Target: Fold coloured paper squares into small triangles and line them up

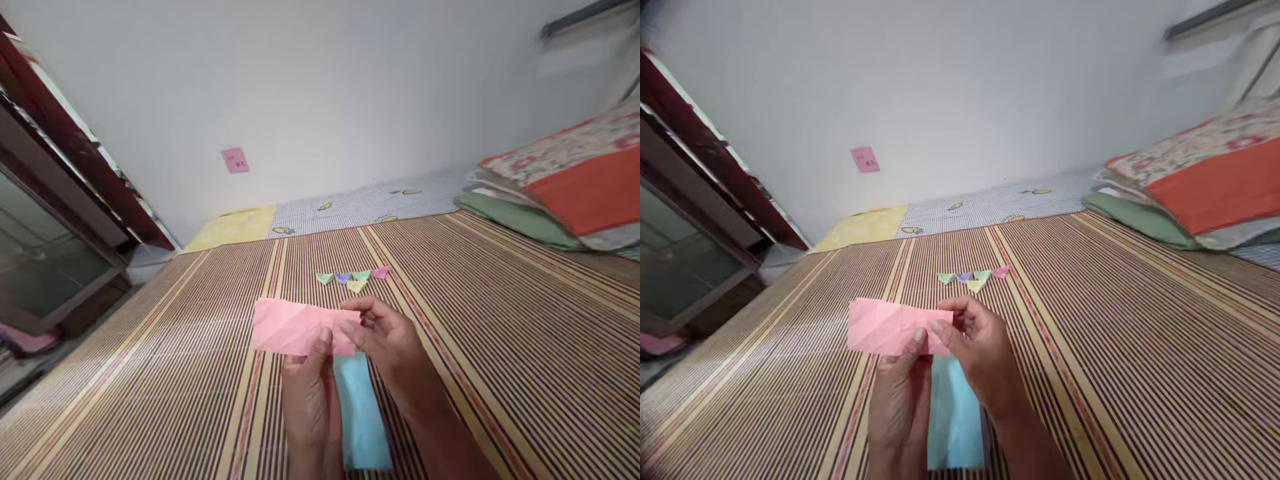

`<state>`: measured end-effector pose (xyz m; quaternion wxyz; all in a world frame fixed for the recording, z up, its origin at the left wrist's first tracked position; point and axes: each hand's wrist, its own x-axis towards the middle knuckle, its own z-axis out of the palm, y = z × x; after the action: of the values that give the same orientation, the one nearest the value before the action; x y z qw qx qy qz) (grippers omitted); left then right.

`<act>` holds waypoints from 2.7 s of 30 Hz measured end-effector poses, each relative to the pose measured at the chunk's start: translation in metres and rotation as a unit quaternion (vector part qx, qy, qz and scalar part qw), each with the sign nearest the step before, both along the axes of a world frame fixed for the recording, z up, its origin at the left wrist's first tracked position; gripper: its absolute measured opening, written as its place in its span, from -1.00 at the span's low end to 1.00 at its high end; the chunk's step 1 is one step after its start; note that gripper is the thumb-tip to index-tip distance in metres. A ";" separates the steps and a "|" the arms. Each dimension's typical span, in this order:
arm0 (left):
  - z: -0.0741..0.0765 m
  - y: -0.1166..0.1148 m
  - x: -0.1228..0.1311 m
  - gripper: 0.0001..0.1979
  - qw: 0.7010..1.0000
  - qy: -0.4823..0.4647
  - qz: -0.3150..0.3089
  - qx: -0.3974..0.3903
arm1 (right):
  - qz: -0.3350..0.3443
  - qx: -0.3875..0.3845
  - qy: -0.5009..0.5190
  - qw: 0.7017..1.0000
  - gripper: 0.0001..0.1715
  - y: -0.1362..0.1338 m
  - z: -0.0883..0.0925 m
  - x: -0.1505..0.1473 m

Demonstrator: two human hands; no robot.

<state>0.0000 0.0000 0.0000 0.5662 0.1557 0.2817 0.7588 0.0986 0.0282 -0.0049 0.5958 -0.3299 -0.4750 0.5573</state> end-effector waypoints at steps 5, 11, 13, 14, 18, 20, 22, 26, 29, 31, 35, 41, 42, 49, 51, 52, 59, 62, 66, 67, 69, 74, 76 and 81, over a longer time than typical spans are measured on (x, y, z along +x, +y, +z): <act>-0.001 -0.002 0.004 -0.77 0.999 -0.012 -0.044 -0.018 | -0.011 0.001 0.014 1.000 -0.78 0.002 0.001 0.002; 0.003 0.000 0.006 -0.78 0.998 -0.056 -0.020 -0.030 | -0.043 0.066 -0.055 0.995 -0.94 -0.001 0.004 0.004; 0.001 0.001 0.005 -0.82 0.997 -0.054 -0.003 -0.049 | -0.038 0.071 -0.062 0.995 -0.95 -0.001 0.005 0.003; 0.000 0.002 0.004 -0.83 0.997 -0.052 0.004 -0.050 | -0.030 0.069 -0.056 0.996 -0.95 -0.001 0.004 0.003; -0.002 0.001 0.004 -0.80 0.999 -0.035 0.003 -0.016 | 0.021 0.015 0.006 1.000 -0.83 0.001 0.004 0.003; -0.001 0.000 0.005 -0.78 1.000 -0.026 -0.002 -0.007 | 0.035 -0.006 0.020 0.999 -0.80 0.002 0.003 0.003; 0.000 0.000 0.006 -0.80 1.000 -0.028 -0.001 -0.007 | 0.030 -0.005 0.023 0.999 -0.82 0.002 0.002 0.004; 0.003 0.000 0.002 -0.84 0.998 -0.064 0.012 -0.018 | 0.018 0.008 0.029 0.999 -0.85 0.002 0.001 0.006; 0.004 0.001 -0.004 -0.79 0.998 -0.060 0.010 -0.029 | 0.020 0.010 0.033 0.999 -0.86 0.002 0.001 0.006; 0.004 0.001 -0.006 -0.75 0.998 -0.055 0.006 -0.030 | 0.021 0.008 0.039 0.999 -0.87 0.002 0.002 0.006; 0.003 0.001 -0.006 -0.68 0.998 -0.059 0.002 -0.029 | 0.022 -0.024 0.055 0.998 -0.82 0.001 0.004 0.005; 0.001 0.002 -0.004 -0.65 0.997 -0.066 -0.015 -0.033 | 0.011 -0.044 0.085 0.995 -0.77 0.001 0.004 0.002; 0.000 0.002 -0.003 -0.65 0.998 -0.058 -0.020 -0.030 | 0.005 -0.045 0.084 0.995 -0.77 0.001 0.005 0.002; -0.002 -0.003 0.010 -0.78 0.999 0.038 -0.003 -0.021 | -0.020 -0.035 0.056 0.998 -0.80 0.000 0.006 0.000; -0.003 -0.002 0.012 -0.82 0.998 0.041 0.015 -0.034 | -0.016 -0.024 0.046 0.999 -0.80 0.000 0.003 0.000; -0.003 -0.002 0.012 -0.82 0.998 0.036 0.019 -0.039 | -0.016 -0.021 0.043 0.999 -0.80 0.001 0.002 0.000; -0.002 0.000 0.005 -0.87 0.999 -0.014 -0.033 -0.025 | -0.013 -0.022 0.062 0.998 -0.84 0.003 -0.001 0.004; 0.001 0.001 -0.001 -0.87 0.998 -0.017 -0.052 -0.029 | -0.027 -0.019 0.053 0.998 -0.83 0.003 0.001 0.006; -0.001 0.001 -0.004 -0.82 0.999 -0.005 -0.033 -0.034 | -0.055 -0.016 0.030 0.998 -0.81 0.001 0.004 0.005; -0.003 0.001 -0.003 -0.81 0.999 -0.001 -0.032 -0.036 | -0.061 -0.016 0.022 0.998 -0.80 0.001 0.004 0.005; -0.006 0.001 0.000 -0.79 0.998 0.014 -0.043 -0.044 | -0.078 -0.015 0.014 0.997 -0.80 0.002 0.004 0.006; -0.005 -0.001 0.001 -0.74 0.995 0.042 -0.079 -0.035 | -0.100 -0.003 0.056 0.993 -0.82 0.007 0.000 0.009; -0.003 -0.002 -0.001 -0.73 0.994 0.037 -0.093 -0.040 | -0.105 -0.006 0.059 0.993 -0.82 0.007 0.000 0.010; -0.006 0.000 -0.003 -0.70 0.993 0.035 -0.064 -0.092 | -0.114 0.021 -0.013 0.993 -0.87 0.003 0.002 0.005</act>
<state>-0.0035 0.0005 -0.0056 0.6151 0.1475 0.3594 0.6861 0.1038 0.0309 -0.0030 0.6563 -0.3765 -0.4533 0.4711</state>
